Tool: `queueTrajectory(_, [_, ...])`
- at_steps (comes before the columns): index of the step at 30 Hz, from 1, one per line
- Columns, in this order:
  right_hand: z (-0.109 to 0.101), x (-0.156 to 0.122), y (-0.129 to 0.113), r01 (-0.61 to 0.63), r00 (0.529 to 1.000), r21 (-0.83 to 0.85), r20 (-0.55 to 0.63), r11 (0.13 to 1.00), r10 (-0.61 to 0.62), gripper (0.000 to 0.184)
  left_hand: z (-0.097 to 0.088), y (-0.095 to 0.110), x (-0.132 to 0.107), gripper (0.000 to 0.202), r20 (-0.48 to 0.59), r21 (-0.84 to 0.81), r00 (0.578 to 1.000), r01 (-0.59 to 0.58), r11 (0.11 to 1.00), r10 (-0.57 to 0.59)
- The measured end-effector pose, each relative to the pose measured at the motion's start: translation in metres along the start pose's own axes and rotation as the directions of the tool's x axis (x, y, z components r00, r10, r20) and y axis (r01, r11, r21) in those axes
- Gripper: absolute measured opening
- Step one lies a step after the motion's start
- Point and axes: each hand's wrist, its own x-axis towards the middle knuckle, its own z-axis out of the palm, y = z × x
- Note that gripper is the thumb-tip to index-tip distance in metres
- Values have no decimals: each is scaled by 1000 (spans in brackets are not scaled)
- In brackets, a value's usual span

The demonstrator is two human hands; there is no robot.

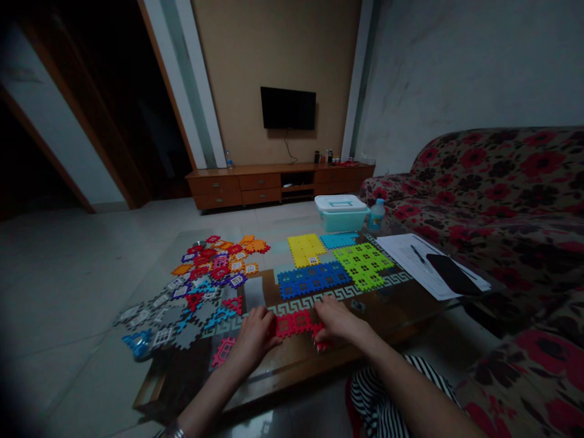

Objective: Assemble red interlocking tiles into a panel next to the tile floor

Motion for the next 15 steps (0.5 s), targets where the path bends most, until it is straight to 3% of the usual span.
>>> queueTrajectory(4, [-6, -3, -12, -47, 999, -2, 13, 999, 47, 47, 2, -1, 1, 32, -3, 2, 1000, -4, 1000, 4])
queueTrajectory(11, [-13, -6, -4, -83, 996, -53, -47, 995, 80, 25, -1, 0, -1, 29, -1, 3, 1000, -5, 1000, 5])
queueTrajectory(15, [-8, -5, 1, -115, 993, -21, -25, 993, 115, 32, -1, 0, 0, 31, 7, 21, 1000, -8, 1000, 7])
